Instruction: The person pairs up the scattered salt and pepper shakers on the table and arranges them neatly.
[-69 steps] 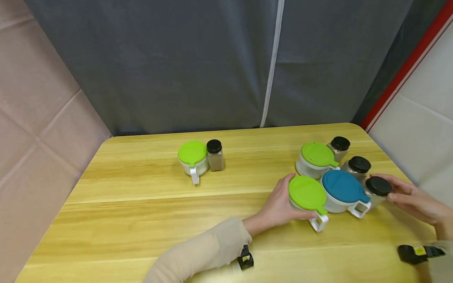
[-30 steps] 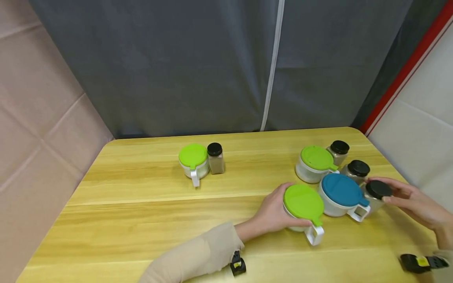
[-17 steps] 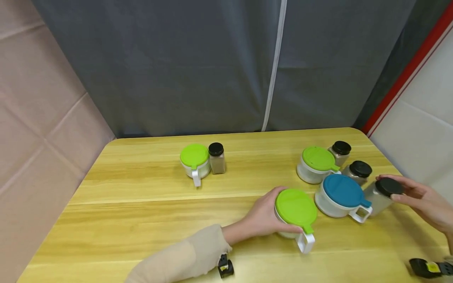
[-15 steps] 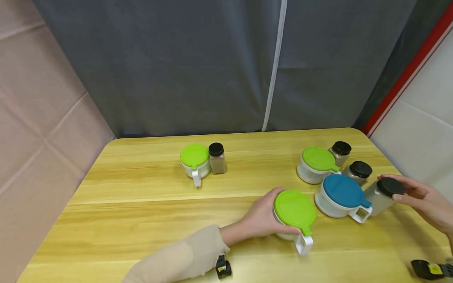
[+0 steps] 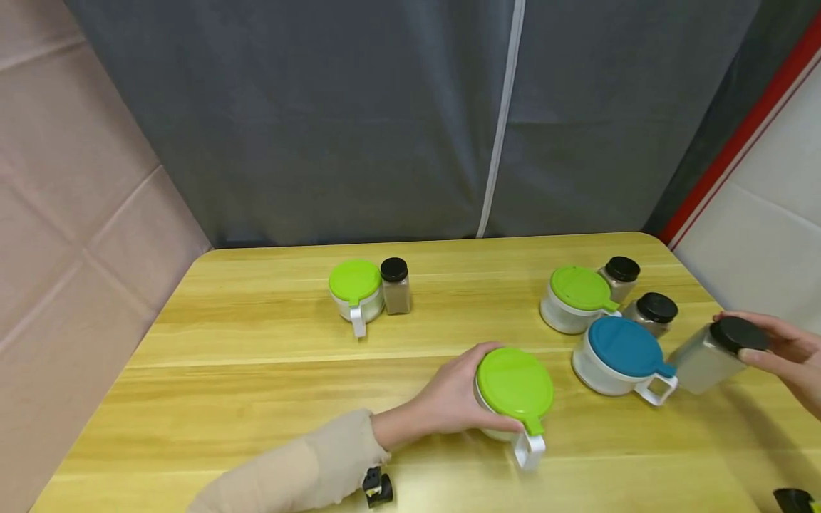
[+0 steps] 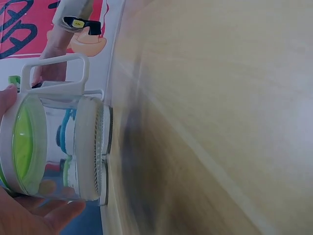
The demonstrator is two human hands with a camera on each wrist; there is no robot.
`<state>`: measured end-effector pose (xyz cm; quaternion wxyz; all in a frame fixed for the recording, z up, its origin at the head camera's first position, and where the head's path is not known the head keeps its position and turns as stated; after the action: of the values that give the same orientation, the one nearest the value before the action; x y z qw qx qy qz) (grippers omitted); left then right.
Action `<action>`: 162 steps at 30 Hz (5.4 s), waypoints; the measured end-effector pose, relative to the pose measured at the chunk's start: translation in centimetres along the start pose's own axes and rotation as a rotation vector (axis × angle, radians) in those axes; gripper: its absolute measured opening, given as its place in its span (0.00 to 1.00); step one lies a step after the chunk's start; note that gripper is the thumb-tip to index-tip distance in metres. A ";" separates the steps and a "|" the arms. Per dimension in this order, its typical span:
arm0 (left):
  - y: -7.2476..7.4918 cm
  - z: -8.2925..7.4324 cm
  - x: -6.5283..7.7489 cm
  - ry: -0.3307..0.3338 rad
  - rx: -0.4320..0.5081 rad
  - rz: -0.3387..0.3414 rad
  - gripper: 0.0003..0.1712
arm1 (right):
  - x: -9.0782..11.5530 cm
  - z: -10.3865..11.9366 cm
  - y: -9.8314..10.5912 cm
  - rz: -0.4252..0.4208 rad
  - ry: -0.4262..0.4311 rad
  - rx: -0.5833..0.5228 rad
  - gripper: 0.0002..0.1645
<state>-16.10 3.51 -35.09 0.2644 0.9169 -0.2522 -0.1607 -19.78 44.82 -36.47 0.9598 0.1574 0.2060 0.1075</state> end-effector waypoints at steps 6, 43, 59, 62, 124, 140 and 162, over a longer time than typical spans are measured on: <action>0.6 -0.3 0.6 0.005 0.000 0.016 0.54 | 0.3 0.0 1.5 0.008 0.118 -0.124 0.33; 6.3 1.1 3.5 -0.092 0.093 0.119 0.53 | -2.8 12.2 -5.7 0.166 0.245 -0.324 0.28; 8.9 0.6 4.0 -0.114 0.082 0.150 0.52 | -5.7 15.6 -12.2 0.252 0.194 -0.368 0.25; 9.0 1.7 3.8 -0.126 0.073 0.153 0.53 | -6.2 15.6 -13.6 0.283 0.219 -0.395 0.26; 8.2 6.6 -2.9 -0.011 0.110 0.192 0.50 | -11.8 6.2 -24.9 0.255 -0.201 -0.131 0.30; 7.9 9.4 -4.7 -0.049 0.104 0.146 0.51 | -12.9 5.4 -24.9 0.237 -0.252 -0.132 0.31; 8.0 10.2 -6.5 0.014 0.134 0.080 0.51 | -13.8 4.6 -24.8 0.160 -0.293 -0.102 0.34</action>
<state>-28.87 -2.95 -37.77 0.2104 0.9228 -0.2971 -0.1264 -26.58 16.86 -36.06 0.9747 0.1385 0.0448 0.1697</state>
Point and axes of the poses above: each hand's wrist, its own x-axis away from the middle knuckle, its own y-axis out of the back of the hand, z = x × y, the point moved 7 cm from there along -x, towards the middle knuckle, and after that the axes turned 3 degrees about x, right-handed, at the moved point
